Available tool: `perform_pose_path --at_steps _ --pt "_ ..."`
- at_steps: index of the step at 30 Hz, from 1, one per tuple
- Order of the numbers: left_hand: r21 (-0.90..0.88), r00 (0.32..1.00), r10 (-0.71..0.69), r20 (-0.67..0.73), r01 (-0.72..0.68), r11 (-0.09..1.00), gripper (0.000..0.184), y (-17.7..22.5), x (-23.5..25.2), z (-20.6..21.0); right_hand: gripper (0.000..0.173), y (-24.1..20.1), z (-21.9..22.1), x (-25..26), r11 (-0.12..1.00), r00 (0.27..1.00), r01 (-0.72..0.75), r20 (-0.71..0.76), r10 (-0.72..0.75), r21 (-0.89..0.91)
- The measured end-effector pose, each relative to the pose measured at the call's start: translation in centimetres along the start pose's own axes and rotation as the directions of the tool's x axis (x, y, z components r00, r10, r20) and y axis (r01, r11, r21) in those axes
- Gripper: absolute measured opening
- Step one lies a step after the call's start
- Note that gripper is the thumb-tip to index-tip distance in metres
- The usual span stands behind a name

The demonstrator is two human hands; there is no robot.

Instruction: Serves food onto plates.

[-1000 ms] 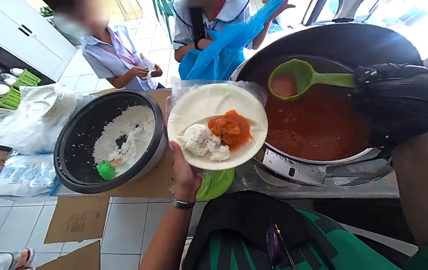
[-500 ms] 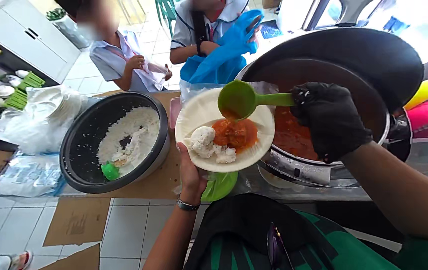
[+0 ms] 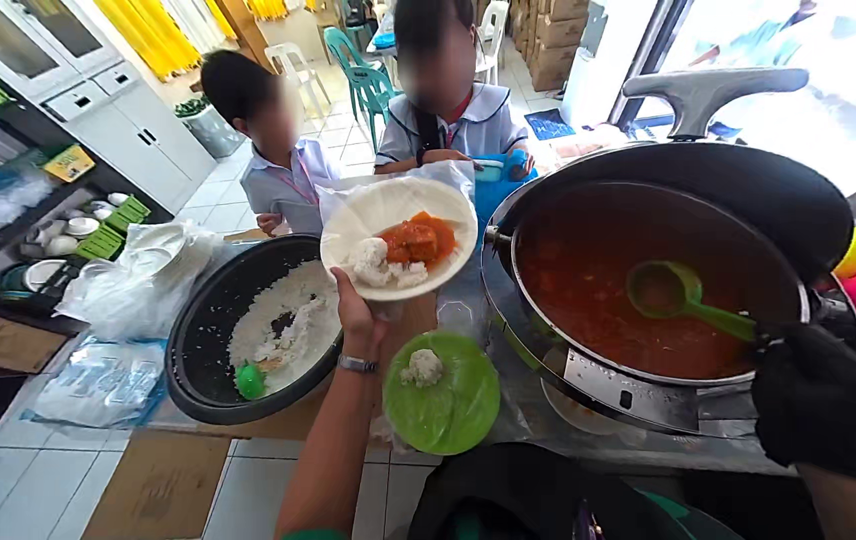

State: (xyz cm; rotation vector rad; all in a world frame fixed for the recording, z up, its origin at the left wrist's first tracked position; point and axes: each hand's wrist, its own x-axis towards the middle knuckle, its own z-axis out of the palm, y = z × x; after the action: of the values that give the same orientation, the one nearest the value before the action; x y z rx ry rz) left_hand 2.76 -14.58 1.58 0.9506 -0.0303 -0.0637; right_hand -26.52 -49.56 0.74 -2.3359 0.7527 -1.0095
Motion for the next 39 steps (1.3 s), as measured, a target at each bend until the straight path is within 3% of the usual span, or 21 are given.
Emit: perform_pose_path --at_steps 3,6,11,18,24,30,39 --pt "0.094 0.999 -0.030 0.038 0.026 0.995 0.075 -1.0 2.9 0.4 0.034 0.7 1.4 -2.8 0.947 0.976 0.213 0.014 -0.216 -0.240" --pt "0.183 0.998 -0.056 0.037 0.048 0.982 0.081 -2.4 4.6 0.9 0.035 1.1 2.7 -3.6 0.909 0.957 0.280 0.016 -0.290 -0.308" --pt "0.205 0.996 -0.094 -0.008 0.094 0.974 0.082 -5.1 7.0 1.4 0.034 1.2 2.7 -3.9 0.921 0.967 0.229 -0.038 -0.253 -0.315" --pt "0.100 0.995 -0.093 0.027 0.089 0.991 0.077 -7.9 9.6 1.3 0.034 1.3 2.7 -3.8 0.918 0.963 0.234 -0.053 -0.264 -0.319" --pt "0.162 0.999 -0.048 0.024 0.044 0.986 0.070 -7.6 9.5 2.5 0.033 1.1 2.9 -3.8 0.940 0.977 0.175 -0.068 -0.203 -0.293" --pt "0.097 0.995 -0.074 0.066 0.068 0.993 0.074 -6.7 8.5 4.2 0.031 1.5 3.3 -3.5 0.920 0.949 0.237 -0.127 -0.288 -0.313" --pt "0.096 0.995 -0.092 0.031 0.089 0.991 0.075 -6.2 7.6 4.4 0.031 1.4 3.5 -3.5 0.928 0.954 0.230 -0.119 -0.274 -0.292"
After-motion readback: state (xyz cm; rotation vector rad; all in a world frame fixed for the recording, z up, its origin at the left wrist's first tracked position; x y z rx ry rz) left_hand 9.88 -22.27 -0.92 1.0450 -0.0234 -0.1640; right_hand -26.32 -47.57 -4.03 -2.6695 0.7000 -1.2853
